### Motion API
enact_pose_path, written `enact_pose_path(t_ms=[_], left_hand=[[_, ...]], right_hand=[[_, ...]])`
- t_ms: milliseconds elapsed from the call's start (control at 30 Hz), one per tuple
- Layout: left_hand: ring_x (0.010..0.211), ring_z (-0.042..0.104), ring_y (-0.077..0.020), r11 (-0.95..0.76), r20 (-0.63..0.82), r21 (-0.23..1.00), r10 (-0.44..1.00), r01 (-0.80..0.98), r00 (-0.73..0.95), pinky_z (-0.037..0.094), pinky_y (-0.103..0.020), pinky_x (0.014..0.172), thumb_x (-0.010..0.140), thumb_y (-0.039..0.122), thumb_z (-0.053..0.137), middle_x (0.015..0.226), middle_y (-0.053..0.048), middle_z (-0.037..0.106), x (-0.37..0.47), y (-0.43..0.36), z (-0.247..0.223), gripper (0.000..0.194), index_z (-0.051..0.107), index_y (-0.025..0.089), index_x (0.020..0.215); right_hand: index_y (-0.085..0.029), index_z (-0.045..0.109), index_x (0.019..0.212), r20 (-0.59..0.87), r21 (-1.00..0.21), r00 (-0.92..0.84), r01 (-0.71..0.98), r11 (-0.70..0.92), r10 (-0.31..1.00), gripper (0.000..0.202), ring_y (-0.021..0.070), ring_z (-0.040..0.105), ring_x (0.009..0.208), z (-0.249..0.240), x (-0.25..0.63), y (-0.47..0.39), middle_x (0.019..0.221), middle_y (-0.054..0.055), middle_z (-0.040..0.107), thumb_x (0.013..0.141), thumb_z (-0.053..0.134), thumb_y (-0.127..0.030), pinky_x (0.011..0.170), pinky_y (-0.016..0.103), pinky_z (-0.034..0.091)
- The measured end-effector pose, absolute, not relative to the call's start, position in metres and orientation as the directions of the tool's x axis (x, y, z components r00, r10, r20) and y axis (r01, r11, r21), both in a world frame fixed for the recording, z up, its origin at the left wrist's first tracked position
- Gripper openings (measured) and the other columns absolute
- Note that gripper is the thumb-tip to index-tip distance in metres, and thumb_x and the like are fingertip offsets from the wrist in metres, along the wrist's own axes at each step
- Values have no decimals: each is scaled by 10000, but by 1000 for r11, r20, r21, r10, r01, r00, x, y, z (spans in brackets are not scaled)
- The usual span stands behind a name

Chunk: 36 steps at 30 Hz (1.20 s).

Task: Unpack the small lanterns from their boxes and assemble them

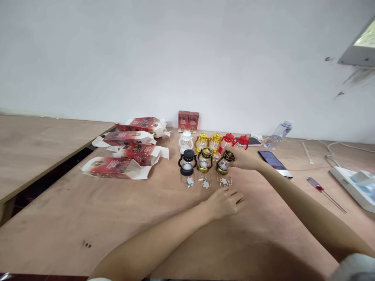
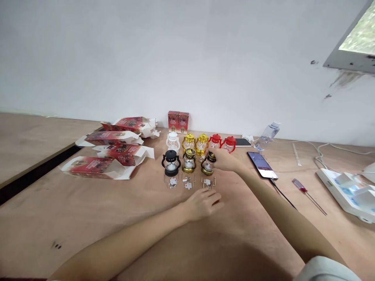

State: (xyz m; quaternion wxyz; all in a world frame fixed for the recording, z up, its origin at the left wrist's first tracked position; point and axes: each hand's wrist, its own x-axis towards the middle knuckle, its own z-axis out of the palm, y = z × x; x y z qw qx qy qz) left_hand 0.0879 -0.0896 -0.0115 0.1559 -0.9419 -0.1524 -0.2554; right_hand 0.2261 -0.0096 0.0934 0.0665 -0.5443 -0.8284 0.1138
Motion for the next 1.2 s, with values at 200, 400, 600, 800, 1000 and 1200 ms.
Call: enact_pose_path(t_ms=[200, 400, 600, 800, 1000, 1200], left_hand=[[669, 513, -101, -923, 510, -193, 195, 332, 838, 306, -256, 563, 910, 124, 363, 775, -3, 582, 91, -88, -16, 236, 562, 180, 796], [632, 546, -106, -951, 439, -138, 193, 278, 878, 307, -259, 520, 882, 144, 380, 777, 15, 614, 91, -89, -14, 212, 574, 194, 814], [675, 598, -134, -950, 350, -23, 283, 311, 893, 362, -262, 525, 863, 277, 397, 744, 10, 641, 92, -91, -13, 210, 586, 195, 824], [602, 587, -138, -963, 322, -64, 230, 263, 919, 337, -260, 500, 880, 308, 327, 656, -17, 627, 91, -87, -13, 317, 618, 183, 894], [601, 600, -133, -961, 372, -39, 240, 273, 897, 344, -254, 489, 841, 290, 390, 654, 4, 642, 92, -88, -15, 248, 603, 182, 777], [605, 590, -122, -952, 447, -9, 270, 306, 853, 357, -238, 504, 821, 265, 435, 635, 13, 635, 89, -89, -16, 169, 565, 188, 747]], right_hand=[[-196, 525, 1124, 316, -430, -369, 765, 479, 874, 405, 255, 533, 1090, 124, 228, -2, 1171, 94, 582, 733, 591, -275, 876, 397, 454], [-134, 538, 1118, 443, -155, -463, 804, 574, 767, 358, 276, 475, 1143, 164, 175, 78, 1192, 117, 564, 772, 446, -148, 972, 456, 384], [-98, 392, 1285, 217, -17, -361, 928, 373, 907, 620, 399, 330, 1241, 138, 121, 176, 1406, 208, 332, 702, 582, -192, 972, 571, 298], [-29, 335, 1303, 261, -10, -245, 967, 256, 934, 830, 437, 309, 1213, 116, 106, 216, 1262, 271, 449, 655, 661, -434, 939, 608, 220], [-45, 561, 1056, 345, 122, -335, 942, 312, 877, 697, 411, 341, 1142, 114, 104, 202, 1166, 241, 498, 622, 641, -584, 929, 537, 218], [-62, 458, 1136, 722, -154, -194, 891, 427, 664, 705, 346, 435, 1033, 169, 138, 171, 1086, 196, 514, 691, 583, -594, 876, 533, 312]])
